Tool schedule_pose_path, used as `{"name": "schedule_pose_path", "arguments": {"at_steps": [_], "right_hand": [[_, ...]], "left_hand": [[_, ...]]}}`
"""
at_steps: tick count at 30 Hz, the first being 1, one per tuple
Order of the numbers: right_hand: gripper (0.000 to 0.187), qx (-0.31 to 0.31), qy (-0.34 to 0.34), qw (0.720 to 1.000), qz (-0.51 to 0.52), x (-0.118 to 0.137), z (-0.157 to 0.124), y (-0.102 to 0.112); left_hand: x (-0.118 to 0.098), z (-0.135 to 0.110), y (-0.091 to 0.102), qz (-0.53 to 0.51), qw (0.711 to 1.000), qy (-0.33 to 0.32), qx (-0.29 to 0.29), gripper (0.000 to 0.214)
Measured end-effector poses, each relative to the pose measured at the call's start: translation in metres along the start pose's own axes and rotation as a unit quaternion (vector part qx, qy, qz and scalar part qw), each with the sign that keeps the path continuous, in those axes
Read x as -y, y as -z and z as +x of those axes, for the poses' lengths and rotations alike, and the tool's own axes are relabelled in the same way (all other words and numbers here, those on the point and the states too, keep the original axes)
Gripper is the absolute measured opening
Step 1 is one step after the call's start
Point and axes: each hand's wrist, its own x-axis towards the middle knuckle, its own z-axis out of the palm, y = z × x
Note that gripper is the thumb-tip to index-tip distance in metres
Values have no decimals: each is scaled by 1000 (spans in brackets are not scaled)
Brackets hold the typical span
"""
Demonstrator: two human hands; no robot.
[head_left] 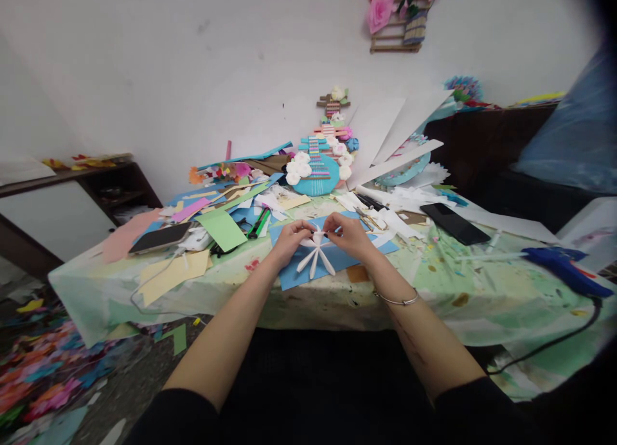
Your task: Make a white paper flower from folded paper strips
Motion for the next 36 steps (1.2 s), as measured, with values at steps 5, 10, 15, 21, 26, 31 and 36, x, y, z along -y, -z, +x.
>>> {"name": "schedule_pose_path", "arguments": {"at_steps": [5,10,15,21,26,31,36], "right_hand": [[21,1,-5,1000,11,-1,0,0],[19,22,-9,999,-39,-1,1,2],[23,40,-2,996,-82,0,1,3],[20,43,2,994,-99,-4,2,1],[18,42,1,994,-105,-7,2,-1],[16,33,5,994,-105,-7,2,0],[15,23,1,995,-99,-6,1,0]], "left_hand": [[-2,-1,0,35,999,-21,-18,14],[-2,-2,1,52,998,-40,-21,13],[-3,-3,0,58,997,-47,-6,13],[-4,-4,0,46,998,-52,7,14],[-3,-3,-1,16,1000,-7,-8,18],[0,-1,-1,-22,999,33,-2,19],[-4,-2,-3,-41,998,46,6,16]]}}
